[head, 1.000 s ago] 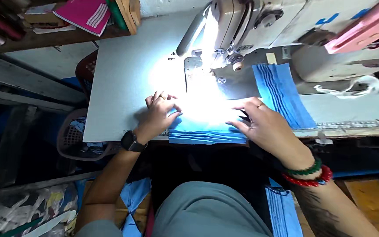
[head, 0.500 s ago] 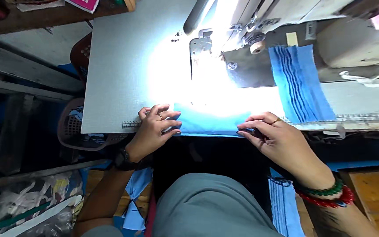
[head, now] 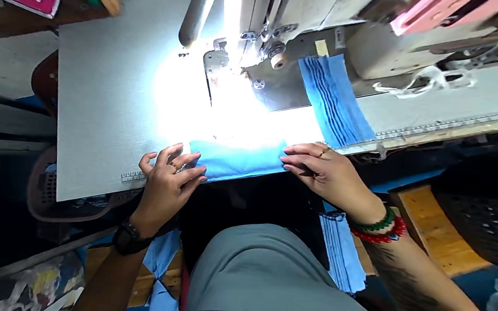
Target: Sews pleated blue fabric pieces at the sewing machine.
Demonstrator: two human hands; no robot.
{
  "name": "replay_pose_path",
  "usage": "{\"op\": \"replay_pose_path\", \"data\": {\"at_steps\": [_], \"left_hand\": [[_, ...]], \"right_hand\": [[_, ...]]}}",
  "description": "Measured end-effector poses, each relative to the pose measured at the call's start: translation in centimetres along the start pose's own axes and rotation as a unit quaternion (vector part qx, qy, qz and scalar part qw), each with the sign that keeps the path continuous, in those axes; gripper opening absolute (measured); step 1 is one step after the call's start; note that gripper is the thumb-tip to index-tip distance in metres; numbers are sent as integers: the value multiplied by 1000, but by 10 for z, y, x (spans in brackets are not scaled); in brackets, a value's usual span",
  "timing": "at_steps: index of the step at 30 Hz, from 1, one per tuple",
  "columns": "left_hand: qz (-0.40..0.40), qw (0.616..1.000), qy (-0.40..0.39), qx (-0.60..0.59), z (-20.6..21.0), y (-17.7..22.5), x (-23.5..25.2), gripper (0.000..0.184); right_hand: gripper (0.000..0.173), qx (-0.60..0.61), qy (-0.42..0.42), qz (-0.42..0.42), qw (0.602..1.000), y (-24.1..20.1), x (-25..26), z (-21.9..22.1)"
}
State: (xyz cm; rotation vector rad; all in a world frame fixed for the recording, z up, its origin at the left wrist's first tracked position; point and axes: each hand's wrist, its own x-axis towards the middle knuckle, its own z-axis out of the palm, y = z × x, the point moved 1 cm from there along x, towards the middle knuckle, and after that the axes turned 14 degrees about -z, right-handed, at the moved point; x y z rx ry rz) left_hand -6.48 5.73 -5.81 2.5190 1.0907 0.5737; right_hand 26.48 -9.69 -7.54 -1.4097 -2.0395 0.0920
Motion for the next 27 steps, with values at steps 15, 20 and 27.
{"op": "replay_pose_path", "data": {"at_steps": [15, 20, 27], "left_hand": [[-111, 957, -112, -245, -46, 1, 85, 17], [-47, 952, -219, -209, -4, 6, 189, 25], [-58, 923, -322, -204, 23, 8, 220, 14]], "right_hand": [[29, 186, 11, -1, 982, -66, 15, 13], [51, 42, -69, 52, 995, -57, 36, 29], [28, -28, -88, -22, 995, -37, 51, 24]]}}
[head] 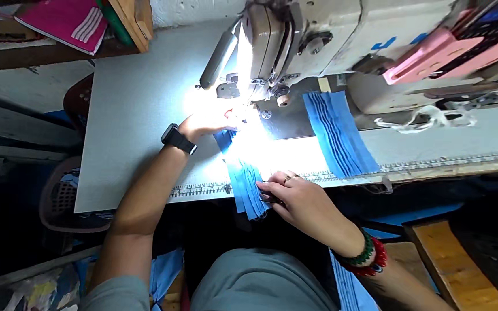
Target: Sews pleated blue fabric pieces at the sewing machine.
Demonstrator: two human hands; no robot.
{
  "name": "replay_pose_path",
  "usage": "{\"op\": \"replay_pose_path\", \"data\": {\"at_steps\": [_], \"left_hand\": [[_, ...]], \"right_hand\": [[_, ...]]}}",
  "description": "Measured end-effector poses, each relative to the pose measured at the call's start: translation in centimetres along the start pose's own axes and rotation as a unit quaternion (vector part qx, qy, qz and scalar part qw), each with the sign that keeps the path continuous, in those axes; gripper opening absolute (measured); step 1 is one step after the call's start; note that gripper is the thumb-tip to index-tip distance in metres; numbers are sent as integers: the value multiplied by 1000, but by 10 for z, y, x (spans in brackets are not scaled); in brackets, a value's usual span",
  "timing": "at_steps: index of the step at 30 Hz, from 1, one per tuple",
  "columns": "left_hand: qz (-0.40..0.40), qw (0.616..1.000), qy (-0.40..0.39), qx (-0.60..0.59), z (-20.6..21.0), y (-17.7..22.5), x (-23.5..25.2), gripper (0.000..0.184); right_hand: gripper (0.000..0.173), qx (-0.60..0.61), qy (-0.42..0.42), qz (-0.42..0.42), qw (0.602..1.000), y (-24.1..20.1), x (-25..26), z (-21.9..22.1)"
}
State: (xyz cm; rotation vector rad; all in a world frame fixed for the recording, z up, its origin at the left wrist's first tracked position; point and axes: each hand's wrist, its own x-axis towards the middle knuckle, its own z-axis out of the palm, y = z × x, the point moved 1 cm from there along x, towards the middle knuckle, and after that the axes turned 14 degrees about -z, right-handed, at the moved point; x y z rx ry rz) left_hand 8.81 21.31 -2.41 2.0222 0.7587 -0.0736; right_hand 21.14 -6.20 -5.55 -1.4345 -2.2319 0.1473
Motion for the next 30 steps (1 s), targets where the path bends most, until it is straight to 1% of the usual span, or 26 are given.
{"op": "replay_pose_path", "data": {"at_steps": [3, 6, 11, 12, 14, 15, 17, 20, 21, 23, 24, 25, 27, 28, 30], "left_hand": [[-20, 1000, 10, -2, -1, -3, -3, 15], [-3, 1000, 4, -3, -2, -3, -3, 14], [-4, 999, 1, -43, -1, -5, -2, 15], [5, 999, 5, -43, 0, -6, -1, 15], [42, 998, 24, -26, 3, -8, 1, 19], [62, 997, 49, -1, 7, -7, 0, 21], [88, 984, 132, 81, 16, -2, -6, 20], [116, 930, 263, 227, 37, 10, -25, 8], [120, 918, 280, 253, 47, 17, -36, 13], [107, 930, 226, 267, 71, 24, -58, 19], [106, 934, 205, 274, 81, 21, -67, 21], [118, 932, 200, 278, 87, 13, -71, 26], [126, 937, 189, 267, 81, -6, -68, 38], [111, 935, 194, 275, 73, -15, -63, 44], [47, 919, 228, 317, 51, -29, -49, 55]], "right_hand": [[23, 10, -13, -34, 999, 9, 7, -1], [16, 9, -19, -57, 998, 15, 13, -3], [11, 6, -36, -59, 998, 20, 17, -4], [10, 4, -43, -58, 997, 21, 17, -4], [17, -1, -56, -54, 997, 24, 20, -6], [22, 0, -64, -52, 997, 25, 21, -7], [25, -1, -72, -53, 996, 27, 25, -9], [25, -1, -78, -49, 996, 28, 27, -11], [24, 0, -83, -48, 995, 28, 27, -13], [25, -1, -74, -51, 996, 28, 28, -13], [26, -1, -77, -49, 996, 28, 27, -13], [26, -1, -77, -48, 996, 28, 27, -13], [25, -2, -70, -47, 996, 28, 25, -10], [25, -1, -69, -48, 996, 28, 25, -9], [25, 1, -67, -47, 997, 28, 25, -9]]}}
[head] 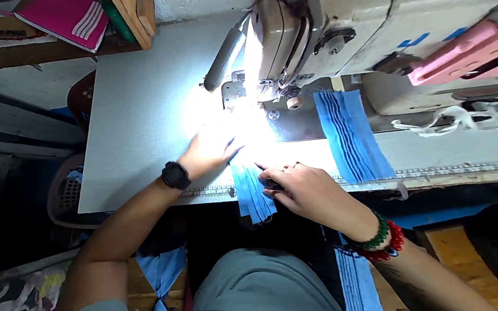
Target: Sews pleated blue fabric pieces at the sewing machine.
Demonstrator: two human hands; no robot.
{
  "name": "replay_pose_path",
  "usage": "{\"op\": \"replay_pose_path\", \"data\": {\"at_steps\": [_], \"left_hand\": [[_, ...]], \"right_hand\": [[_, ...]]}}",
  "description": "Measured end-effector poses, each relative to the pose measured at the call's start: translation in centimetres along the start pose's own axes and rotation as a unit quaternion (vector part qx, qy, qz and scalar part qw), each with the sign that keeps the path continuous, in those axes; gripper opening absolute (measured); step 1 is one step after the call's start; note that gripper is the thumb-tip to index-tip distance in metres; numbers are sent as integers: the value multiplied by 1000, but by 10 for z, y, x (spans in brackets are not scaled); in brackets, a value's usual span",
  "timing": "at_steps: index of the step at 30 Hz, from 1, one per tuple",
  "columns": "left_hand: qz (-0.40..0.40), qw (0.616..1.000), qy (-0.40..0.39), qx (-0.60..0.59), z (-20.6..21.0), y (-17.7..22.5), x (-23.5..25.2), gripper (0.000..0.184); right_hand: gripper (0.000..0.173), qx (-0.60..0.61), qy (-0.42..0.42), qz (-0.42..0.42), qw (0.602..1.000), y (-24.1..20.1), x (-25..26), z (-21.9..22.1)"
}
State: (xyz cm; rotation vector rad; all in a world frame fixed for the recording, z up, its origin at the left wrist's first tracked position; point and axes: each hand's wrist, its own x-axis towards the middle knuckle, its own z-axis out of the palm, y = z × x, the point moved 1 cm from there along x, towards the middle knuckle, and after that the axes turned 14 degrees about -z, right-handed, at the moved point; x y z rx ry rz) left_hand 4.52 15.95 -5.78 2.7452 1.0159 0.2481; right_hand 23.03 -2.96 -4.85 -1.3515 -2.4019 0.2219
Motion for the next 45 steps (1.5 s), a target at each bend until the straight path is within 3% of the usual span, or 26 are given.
{"op": "replay_pose_path", "data": {"at_steps": [2, 5, 8, 12, 21, 45], "left_hand": [[-60, 997, 2, 38, -11, -7, 12, 60], [12, 992, 119, -29, -19, 24, -4, 33], [55, 996, 55, -41, -2, 39, -27, 35], [73, 996, 27, -40, 4, 27, -23, 42], [40, 999, -12, 11, 0, 14, 8, 52], [53, 999, -3, -4, -4, 6, 24, 50]], "right_hand": [[24, 1, 2, 4, 1000, -1, -1, 1], [24, 5, 12, 10, 1000, -1, -1, 2], [25, 11, 13, 16, 1000, -2, -1, 3], [25, 8, 13, 29, 999, -5, 0, 3], [24, -7, 29, 47, 998, 0, 8, 4], [18, -45, 8, 34, 998, 4, 23, -4]]}}
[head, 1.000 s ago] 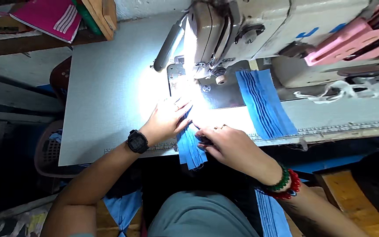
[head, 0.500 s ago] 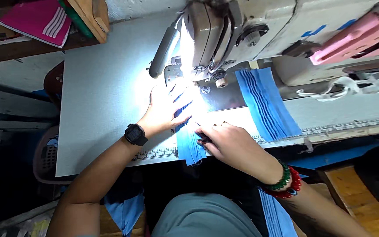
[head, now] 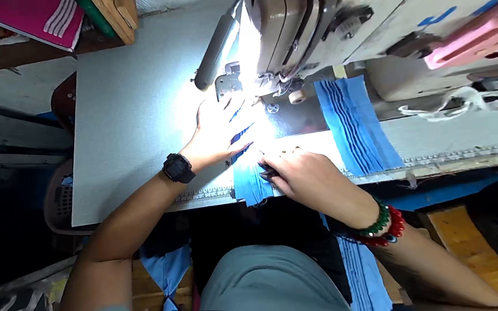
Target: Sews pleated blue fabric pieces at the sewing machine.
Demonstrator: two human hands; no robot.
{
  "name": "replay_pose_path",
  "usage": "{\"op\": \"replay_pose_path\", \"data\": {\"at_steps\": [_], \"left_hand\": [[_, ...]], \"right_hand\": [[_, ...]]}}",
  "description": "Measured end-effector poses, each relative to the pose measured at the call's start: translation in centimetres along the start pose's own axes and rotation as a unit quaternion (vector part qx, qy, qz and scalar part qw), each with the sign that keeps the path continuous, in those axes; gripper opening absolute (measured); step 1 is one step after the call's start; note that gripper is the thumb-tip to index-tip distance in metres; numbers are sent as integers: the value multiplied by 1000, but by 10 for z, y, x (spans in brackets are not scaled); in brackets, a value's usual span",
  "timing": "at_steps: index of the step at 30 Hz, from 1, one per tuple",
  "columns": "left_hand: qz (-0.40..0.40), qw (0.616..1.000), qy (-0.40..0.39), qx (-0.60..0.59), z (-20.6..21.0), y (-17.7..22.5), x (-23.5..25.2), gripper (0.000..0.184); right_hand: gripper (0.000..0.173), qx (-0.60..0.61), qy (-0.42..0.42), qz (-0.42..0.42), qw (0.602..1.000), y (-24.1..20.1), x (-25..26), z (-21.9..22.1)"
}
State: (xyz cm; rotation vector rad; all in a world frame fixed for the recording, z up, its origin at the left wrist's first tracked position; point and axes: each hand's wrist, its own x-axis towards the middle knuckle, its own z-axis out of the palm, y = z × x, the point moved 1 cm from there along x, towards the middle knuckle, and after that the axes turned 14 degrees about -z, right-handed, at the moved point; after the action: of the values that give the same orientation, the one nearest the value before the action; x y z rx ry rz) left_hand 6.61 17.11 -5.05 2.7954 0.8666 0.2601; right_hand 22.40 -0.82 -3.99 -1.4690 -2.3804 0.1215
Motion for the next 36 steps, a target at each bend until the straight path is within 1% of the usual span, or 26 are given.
{"op": "replay_pose_path", "data": {"at_steps": [2, 4, 6, 9, 13, 16, 18, 21, 25, 29, 36], "left_hand": [[20, 999, -1, -27, -2, 12, -11, 38], [56, 997, 11, -59, -1, 26, -29, 29], [77, 995, -3, -69, 2, 36, -50, 27], [109, 990, 18, -84, 7, 46, -72, 25], [110, 987, 38, -110, 13, 52, -92, 24], [121, 984, 45, -121, 17, 53, -99, 22], [132, 982, 49, -125, 18, 52, -100, 21], [151, 981, 41, -113, 17, 54, -103, 23], [163, 981, 41, -100, 12, 55, -100, 24], [163, 981, 31, -97, 8, 44, -82, 25], [152, 982, 23, -106, 2, 18, -42, 22]], "right_hand": [[23, 20, -1, -28, 999, 3, -4, -3], [23, 38, 9, -58, 998, 7, -12, -1], [24, 59, 26, -72, 995, 7, -23, 3], [27, 88, 41, -70, 993, 3, -39, 9], [28, 91, 72, -62, 991, 0, -51, 16], [27, 85, 89, -64, 990, -3, -57, 19], [29, 83, 95, -68, 990, -5, -61, 21], [33, 65, 81, -74, 992, -12, -66, 21], [32, 25, 58, -77, 995, -18, -64, 15], [31, -9, 45, -67, 997, -14, -48, 13], [28, -50, 40, -60, 996, 10, -15, 8]]}}
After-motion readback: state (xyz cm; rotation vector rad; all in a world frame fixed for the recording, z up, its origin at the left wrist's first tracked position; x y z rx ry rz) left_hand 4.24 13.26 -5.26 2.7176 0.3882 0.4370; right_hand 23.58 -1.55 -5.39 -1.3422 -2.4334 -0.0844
